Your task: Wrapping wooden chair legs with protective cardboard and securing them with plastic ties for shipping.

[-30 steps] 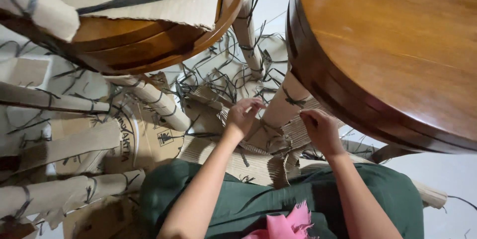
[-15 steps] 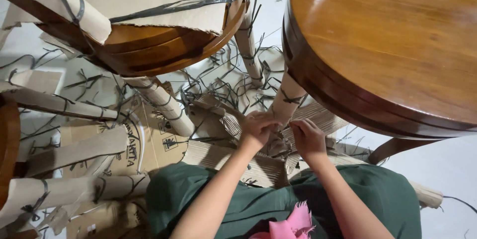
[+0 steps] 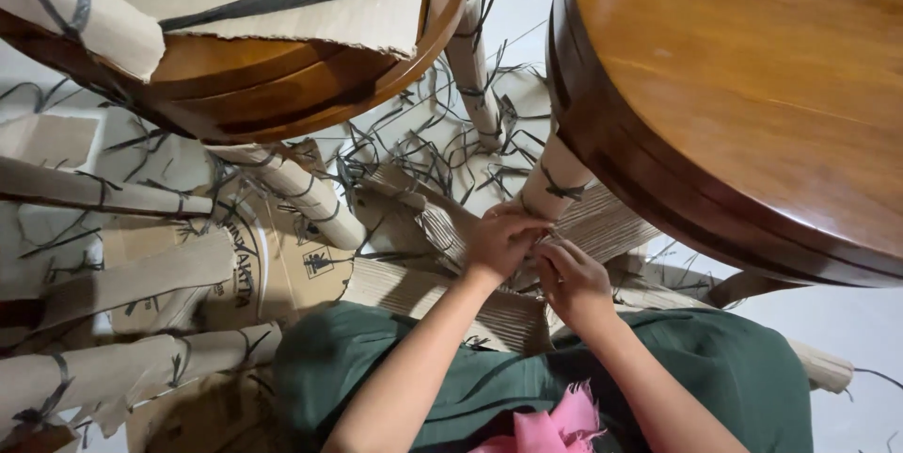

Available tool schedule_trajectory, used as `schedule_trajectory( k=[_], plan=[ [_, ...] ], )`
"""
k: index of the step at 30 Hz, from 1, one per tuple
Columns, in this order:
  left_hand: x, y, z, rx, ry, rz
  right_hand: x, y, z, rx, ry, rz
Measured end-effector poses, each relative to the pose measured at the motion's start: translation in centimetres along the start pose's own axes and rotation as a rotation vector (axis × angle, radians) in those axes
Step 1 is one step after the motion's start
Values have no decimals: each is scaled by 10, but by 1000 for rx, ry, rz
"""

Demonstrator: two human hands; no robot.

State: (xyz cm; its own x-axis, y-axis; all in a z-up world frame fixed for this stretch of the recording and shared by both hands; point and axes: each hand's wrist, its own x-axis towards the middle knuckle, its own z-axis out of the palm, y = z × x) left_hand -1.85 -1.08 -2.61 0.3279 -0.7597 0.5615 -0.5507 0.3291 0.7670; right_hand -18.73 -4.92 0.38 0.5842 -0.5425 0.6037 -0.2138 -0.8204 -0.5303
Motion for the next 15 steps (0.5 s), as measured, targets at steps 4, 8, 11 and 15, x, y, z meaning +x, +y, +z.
schedule_trajectory(
  k=[4, 8, 11, 15],
  plan=[
    [7, -1, -5, -74, -29, 232, 14, -8, -6, 59, 24, -23],
    [-8, -29, 8, -28, -77, 227, 11, 2, 0, 82, 28, -31],
    [-16, -41, 16, 115, -76, 278, 14, 1, -4, 73, 14, -68],
    [-18, -36, 16, 123, -93, 153, 18, 12, -15, 113, 77, 22]
  ],
)
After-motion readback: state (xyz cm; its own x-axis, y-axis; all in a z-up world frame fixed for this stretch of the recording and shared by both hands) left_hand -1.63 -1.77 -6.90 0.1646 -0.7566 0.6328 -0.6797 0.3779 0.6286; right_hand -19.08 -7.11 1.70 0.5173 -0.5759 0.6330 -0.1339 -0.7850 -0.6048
